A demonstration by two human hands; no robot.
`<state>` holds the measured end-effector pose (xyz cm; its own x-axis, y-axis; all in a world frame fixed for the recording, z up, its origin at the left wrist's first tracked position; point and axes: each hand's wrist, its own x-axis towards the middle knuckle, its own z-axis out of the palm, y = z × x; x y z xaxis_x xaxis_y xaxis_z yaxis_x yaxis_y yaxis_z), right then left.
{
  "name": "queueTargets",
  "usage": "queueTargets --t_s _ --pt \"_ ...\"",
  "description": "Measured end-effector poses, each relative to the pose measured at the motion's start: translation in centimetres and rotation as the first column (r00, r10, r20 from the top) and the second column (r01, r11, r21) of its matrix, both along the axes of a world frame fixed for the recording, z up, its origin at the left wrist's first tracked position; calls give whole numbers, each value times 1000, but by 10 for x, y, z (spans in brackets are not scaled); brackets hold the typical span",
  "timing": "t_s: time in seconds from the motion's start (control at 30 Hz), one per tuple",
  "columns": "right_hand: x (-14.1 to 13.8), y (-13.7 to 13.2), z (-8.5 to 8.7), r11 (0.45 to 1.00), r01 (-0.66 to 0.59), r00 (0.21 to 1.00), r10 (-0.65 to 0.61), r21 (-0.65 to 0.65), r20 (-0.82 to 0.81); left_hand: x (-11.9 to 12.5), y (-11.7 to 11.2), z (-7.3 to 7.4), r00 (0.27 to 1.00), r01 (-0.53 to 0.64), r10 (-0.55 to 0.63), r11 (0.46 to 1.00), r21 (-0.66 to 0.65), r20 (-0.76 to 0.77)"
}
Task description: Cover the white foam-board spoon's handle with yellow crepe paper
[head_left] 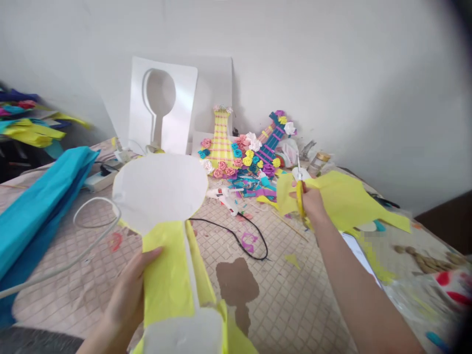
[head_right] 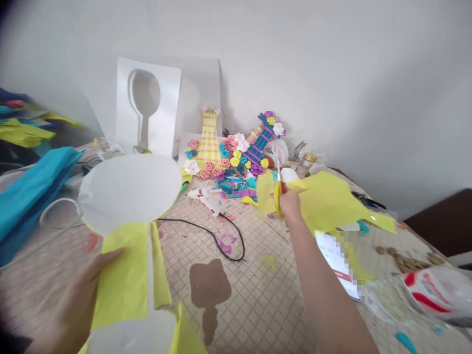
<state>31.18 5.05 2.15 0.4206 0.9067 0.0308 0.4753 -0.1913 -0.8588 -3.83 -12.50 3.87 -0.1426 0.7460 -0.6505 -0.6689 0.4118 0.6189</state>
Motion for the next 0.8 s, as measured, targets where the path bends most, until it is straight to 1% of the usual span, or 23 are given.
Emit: queueTargets --t_s 0.1,0.17,0.2,0.23,0.27,0.33,0.37,0.43,0.5,0.57,0.6,0.63,0.67,0.73,0.8 --pt "6 20 11 990 143 987 -144 11 68 7 5 9 999 45 -44 996 78 -16" --pt "3 19 12 984 169 982 -172 55 72 10 9 13 999 43 -39 991 129 -32" --pt "-2 14 11 985 152 986 -157 78 58 12 11 16 999 38 -33 987 156 -38" --pt "-9 6 9 988 117 992 -121 101 34 14 14 18 999 34 -27 982 183 -41" --pt "-18 -4 6 992 58 998 -59 115 2 16 18 20 999 32 -24 977 209 -41" --pt "-42 -28 1 985 -121 987 132 126 -89 23 26 23 999 40 -29 966 256 -46" --pt "-55 -41 -1 968 -216 963 233 129 -135 27 30 24 998 45 -31 960 278 -52" --pt "-79 -67 -4 913 -386 888 407 133 -213 36 39 25 997 57 -37 945 322 -67" --pt "-97 -88 -5 845 -517 803 533 132 -268 47 45 23 996 65 -40 922 381 -74" --pt "-107 -104 -5 735 -658 656 665 162 -357 56 49 19 996 83 -58 892 445 -70" --pt "-110 -109 -5 698 -695 597 694 173 -402 61 50 17 996 91 -67 876 473 -66" --pt "-111 -114 -5 676 -715 553 703 178 -447 64 51 15 995 96 -72 863 495 -67" --pt "-112 -118 -5 673 -718 532 694 176 -485 67 52 12 995 94 -67 855 510 -72" --pt "-113 -123 -3 706 -690 549 654 158 -520 71 54 7 995 80 -39 852 517 -90" --pt "-115 -127 -2 739 -655 586 629 157 -512 72 57 2 996 56 -14 859 510 -86"
